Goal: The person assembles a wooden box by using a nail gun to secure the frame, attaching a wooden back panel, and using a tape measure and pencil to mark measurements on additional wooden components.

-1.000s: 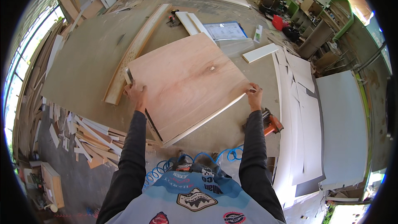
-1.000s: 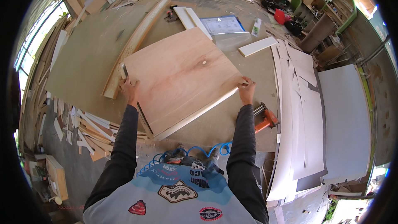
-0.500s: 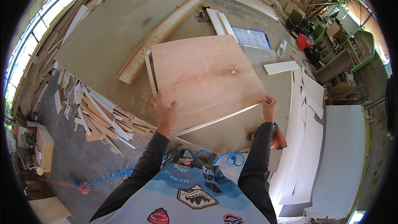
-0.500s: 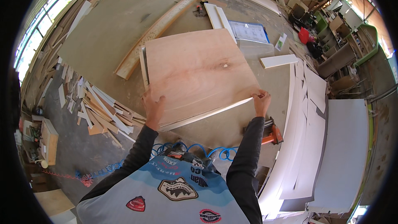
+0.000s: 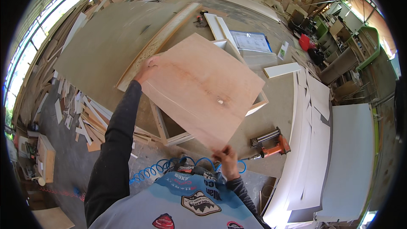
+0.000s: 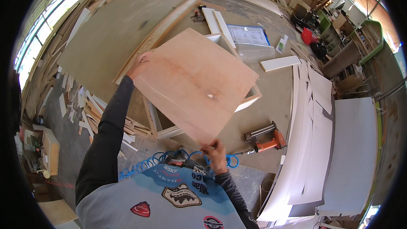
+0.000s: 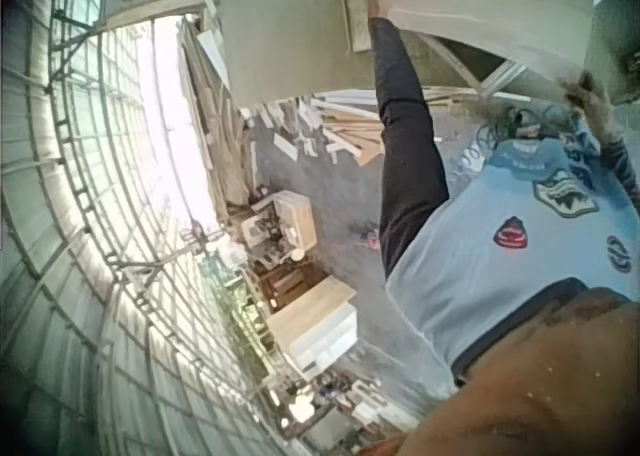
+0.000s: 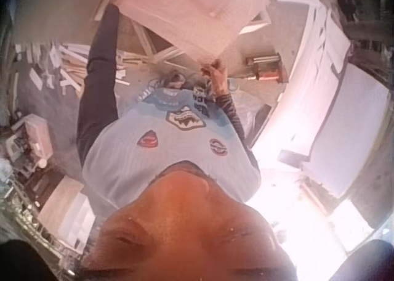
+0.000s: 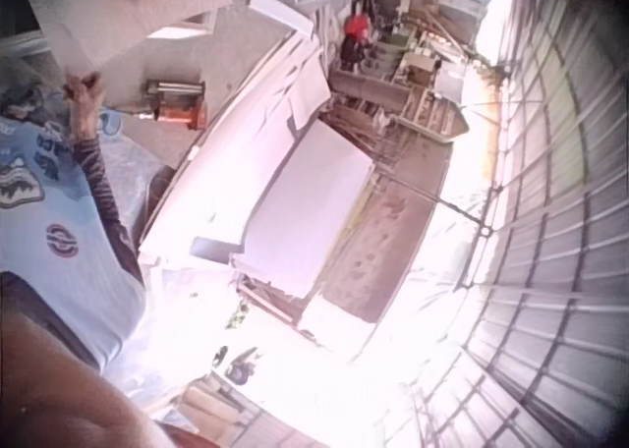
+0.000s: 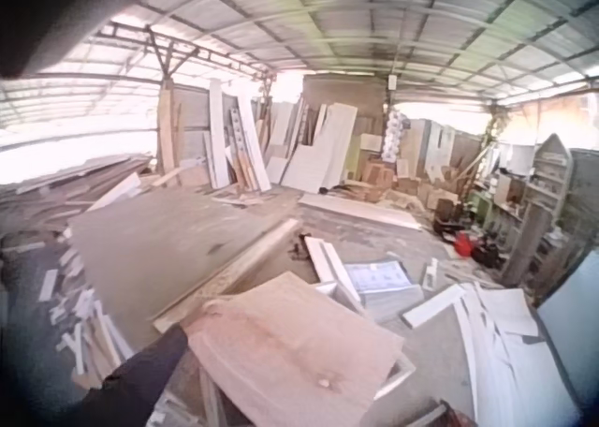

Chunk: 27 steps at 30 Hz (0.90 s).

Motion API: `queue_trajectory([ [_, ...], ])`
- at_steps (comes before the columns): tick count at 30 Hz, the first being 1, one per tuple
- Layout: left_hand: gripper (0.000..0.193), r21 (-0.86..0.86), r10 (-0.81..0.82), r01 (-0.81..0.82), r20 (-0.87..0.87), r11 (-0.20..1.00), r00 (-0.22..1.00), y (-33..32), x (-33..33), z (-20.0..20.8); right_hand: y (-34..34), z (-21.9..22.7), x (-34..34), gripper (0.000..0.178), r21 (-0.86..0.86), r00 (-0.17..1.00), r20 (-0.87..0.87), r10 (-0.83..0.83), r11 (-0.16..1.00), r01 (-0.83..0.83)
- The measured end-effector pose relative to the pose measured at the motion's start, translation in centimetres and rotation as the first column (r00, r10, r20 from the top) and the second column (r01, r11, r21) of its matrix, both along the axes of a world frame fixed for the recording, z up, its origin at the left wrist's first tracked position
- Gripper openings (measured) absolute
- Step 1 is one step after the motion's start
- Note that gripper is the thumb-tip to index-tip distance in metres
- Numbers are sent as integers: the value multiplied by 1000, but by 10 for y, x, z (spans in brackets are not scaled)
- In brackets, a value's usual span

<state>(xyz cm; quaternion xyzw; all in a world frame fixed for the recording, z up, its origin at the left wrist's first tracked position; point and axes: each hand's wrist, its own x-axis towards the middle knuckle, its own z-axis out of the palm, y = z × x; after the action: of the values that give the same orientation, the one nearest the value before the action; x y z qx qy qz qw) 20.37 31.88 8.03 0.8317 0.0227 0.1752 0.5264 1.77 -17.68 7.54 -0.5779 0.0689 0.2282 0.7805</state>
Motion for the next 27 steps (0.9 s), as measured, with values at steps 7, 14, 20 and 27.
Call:
queue_trajectory([
  [7, 54, 79, -10, 12, -19, 997, 1000, -25, 57, 10, 97, -21, -19, 29, 132, 799, -242, 550, 835, -535],
  [14, 62, 11, 677, -684, 132, 729, 724, -49, -63, -8, 65, 6, 16, 25, -637, 654, 437, 617, 726, -259],
  [20, 63, -144, 533, -578, -257, 803, 806, -119, -184, -59, -26, 32, 147, 38, -682, 562, 731, 387, 391, 618],
  [27, 59, -73, 554, -558, -70, 827, 830, -147, -146, -55, -46, -5, 207, 62, -725, 620, 671, 407, 185, 664],
])
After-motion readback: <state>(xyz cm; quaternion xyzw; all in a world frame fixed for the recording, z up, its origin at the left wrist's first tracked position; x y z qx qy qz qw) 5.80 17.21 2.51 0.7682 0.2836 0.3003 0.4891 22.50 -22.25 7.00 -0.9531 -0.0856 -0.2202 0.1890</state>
